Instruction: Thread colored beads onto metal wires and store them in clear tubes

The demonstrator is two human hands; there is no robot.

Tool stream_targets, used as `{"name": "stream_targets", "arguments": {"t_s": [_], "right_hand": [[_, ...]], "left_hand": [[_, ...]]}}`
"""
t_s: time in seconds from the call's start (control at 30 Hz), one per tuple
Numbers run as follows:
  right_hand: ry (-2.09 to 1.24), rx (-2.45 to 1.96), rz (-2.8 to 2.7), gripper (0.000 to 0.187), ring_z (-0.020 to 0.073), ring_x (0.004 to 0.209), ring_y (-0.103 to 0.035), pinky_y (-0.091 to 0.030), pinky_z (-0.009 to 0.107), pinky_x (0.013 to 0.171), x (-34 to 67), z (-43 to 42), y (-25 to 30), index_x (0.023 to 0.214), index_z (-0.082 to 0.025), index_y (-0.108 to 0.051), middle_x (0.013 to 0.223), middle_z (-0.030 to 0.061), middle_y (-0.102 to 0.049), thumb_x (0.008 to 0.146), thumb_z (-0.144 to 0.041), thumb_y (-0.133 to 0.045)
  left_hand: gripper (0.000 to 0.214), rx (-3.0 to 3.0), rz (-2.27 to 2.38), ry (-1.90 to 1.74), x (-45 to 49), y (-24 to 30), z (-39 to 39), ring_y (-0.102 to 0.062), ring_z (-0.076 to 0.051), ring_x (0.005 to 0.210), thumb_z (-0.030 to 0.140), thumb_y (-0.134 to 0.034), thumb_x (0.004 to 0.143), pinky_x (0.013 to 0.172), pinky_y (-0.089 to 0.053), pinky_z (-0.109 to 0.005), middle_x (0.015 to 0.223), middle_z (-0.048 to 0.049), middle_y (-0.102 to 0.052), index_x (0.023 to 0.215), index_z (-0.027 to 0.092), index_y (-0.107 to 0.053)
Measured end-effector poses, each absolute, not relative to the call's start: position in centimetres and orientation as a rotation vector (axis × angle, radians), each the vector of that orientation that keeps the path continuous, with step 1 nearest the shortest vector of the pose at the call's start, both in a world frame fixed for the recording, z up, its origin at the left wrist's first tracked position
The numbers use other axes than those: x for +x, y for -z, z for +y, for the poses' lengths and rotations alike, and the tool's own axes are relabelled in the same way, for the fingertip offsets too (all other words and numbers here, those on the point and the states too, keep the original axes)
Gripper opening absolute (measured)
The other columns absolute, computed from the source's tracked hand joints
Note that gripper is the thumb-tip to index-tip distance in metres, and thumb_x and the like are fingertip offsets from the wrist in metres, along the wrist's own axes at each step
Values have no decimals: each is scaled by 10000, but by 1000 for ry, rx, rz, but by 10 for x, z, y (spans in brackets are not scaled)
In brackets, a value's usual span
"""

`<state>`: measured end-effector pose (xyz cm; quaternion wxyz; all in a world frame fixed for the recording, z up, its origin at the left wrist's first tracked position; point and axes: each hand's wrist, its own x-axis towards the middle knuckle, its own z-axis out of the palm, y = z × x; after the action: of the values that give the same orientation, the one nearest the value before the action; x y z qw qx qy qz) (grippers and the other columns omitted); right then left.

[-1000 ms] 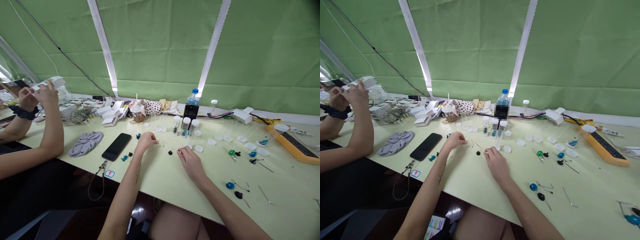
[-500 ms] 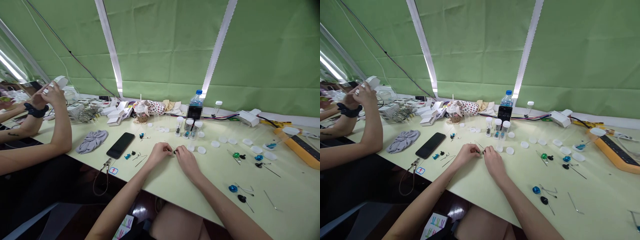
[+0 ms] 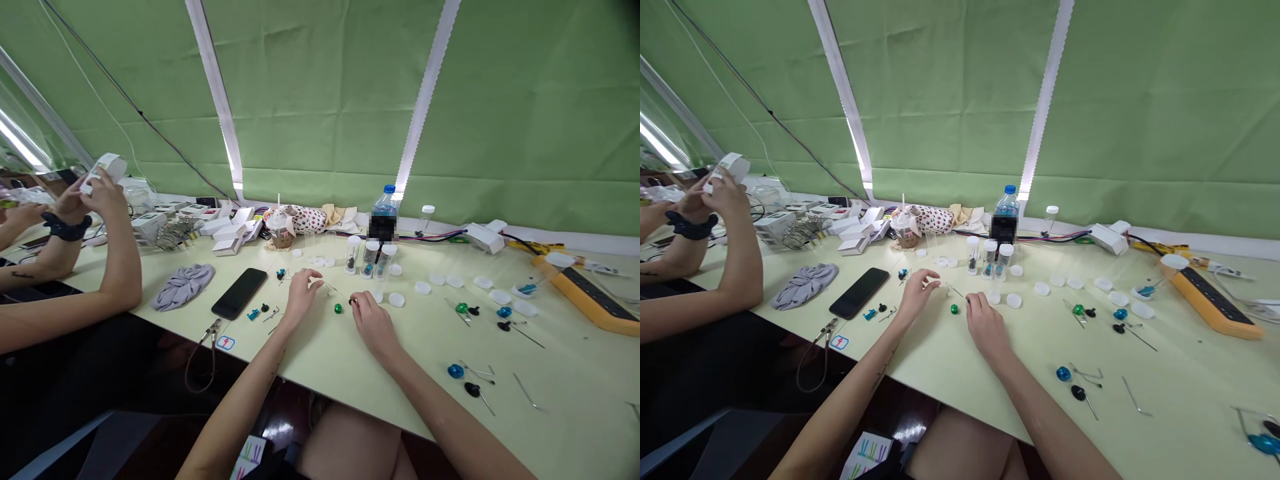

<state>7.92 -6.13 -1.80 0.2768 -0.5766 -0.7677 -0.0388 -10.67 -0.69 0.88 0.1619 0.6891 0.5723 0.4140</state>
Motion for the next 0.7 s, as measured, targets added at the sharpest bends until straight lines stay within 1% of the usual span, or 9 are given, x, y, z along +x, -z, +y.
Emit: {"name": "stream_targets", "arguments": {"t_s": [0.07,0.1,0.17,0.23,0.3,0.4,0.57,0.7], "right_hand": [[80,-1514,-2070,192,136,725,-579,-385,246,593,79,-65,16,1015,-208,-504,966,34,-583,946,-219,-325],[65,-1499,-2070,195,136,727,-579,-389,246,599,79,-66,15,1014,-207,-506,965,34,-584,943,-214,-325],[30,-1480,-2064,201,139,732,-579,-396,249,611,79,-67,14,1011,-206,-510,972,37,-586,936,-207,-324],[-12,-1471,-2049,208,141,738,-581,-400,253,620,80,-66,14,1001,-207,-514,979,39,-587,928,-197,-320],[-53,-1463,-2033,212,146,757,-584,-406,257,632,81,-65,14,992,-209,-517,982,41,-587,920,-189,-319],[-102,-1450,-2019,211,153,765,-583,-409,265,646,82,-64,15,988,-212,-517,978,41,-586,913,-191,-321],[-181,-1424,-2007,203,150,759,-573,-410,269,659,82,-64,15,983,-215,-514,996,34,-580,911,-195,-325],[-221,-1399,-1978,200,150,804,-577,-415,265,706,83,-64,14,978,-214,-520,985,30,-584,907,-192,-335]], "left_hand": [[160,2087,1726,-1093,-109,-9,5,-517,-205,925,148,-541,781,798,-396,-327,970,-49,-630,904,202,-628],[180,2144,1761,-1016,-109,-8,11,-503,-222,946,118,-543,765,790,-389,-331,968,-62,-628,903,193,-632],[178,2235,1832,-864,-108,-4,22,-486,-249,947,90,-542,746,769,-374,-341,967,-95,-617,869,171,-643],[128,2251,1820,-819,-109,0,29,-491,-252,903,89,-559,724,741,-362,-338,896,-103,-615,783,162,-646],[95,2252,1805,-800,-110,5,32,-493,-247,865,95,-575,707,720,-353,-329,841,-96,-611,724,164,-639],[82,2252,1780,-806,-112,11,31,-490,-235,825,101,-578,701,717,-344,-328,817,-91,-604,696,168,-626],[124,2230,1750,-836,-112,15,28,-484,-215,778,93,-537,721,681,-339,-313,766,-78,-573,627,169,-560],[114,2214,1738,-875,-108,11,26,-492,-190,775,108,-475,767,692,-346,-301,791,-62,-566,692,172,-533]]}}
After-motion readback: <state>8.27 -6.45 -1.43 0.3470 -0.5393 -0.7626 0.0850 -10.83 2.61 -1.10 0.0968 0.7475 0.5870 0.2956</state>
